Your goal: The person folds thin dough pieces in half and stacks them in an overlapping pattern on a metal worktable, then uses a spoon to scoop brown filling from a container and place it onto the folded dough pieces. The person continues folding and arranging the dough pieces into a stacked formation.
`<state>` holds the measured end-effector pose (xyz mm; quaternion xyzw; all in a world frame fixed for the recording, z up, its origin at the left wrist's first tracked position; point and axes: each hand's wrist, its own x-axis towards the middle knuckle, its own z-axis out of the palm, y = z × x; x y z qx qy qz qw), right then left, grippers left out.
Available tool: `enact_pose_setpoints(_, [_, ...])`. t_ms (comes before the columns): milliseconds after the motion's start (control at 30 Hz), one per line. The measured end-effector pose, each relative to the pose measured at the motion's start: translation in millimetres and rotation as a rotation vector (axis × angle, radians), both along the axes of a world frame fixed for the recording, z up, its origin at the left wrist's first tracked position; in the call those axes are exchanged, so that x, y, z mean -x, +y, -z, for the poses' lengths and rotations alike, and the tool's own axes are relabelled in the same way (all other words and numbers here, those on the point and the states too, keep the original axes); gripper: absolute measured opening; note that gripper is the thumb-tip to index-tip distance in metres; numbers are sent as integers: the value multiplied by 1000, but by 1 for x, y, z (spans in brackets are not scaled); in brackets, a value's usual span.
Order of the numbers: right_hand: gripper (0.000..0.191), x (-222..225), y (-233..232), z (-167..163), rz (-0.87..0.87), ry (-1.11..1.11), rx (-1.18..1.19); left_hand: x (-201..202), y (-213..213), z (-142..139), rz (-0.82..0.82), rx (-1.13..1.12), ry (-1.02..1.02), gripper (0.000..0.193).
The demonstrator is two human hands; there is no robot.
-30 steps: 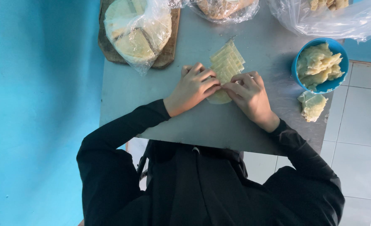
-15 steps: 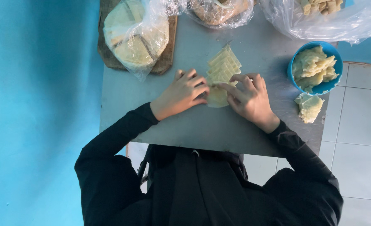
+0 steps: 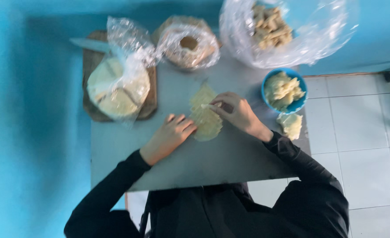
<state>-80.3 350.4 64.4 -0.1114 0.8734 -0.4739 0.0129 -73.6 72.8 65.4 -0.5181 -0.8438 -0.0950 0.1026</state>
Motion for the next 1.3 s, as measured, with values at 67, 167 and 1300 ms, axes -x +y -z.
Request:
enact_pose_setpoints(67, [22, 3, 12, -18, 12, -42, -51, -1, 0, -1, 14, 7, -38, 26])
enact_pose_setpoints(167, [20, 15, 47, -46, 45, 66, -148, 5, -5, -3, 41, -25, -185, 24])
enact_pose_setpoints(1300, [16, 157, -54, 0, 10, 302, 53, 13, -10, 15, 108, -332, -271, 12])
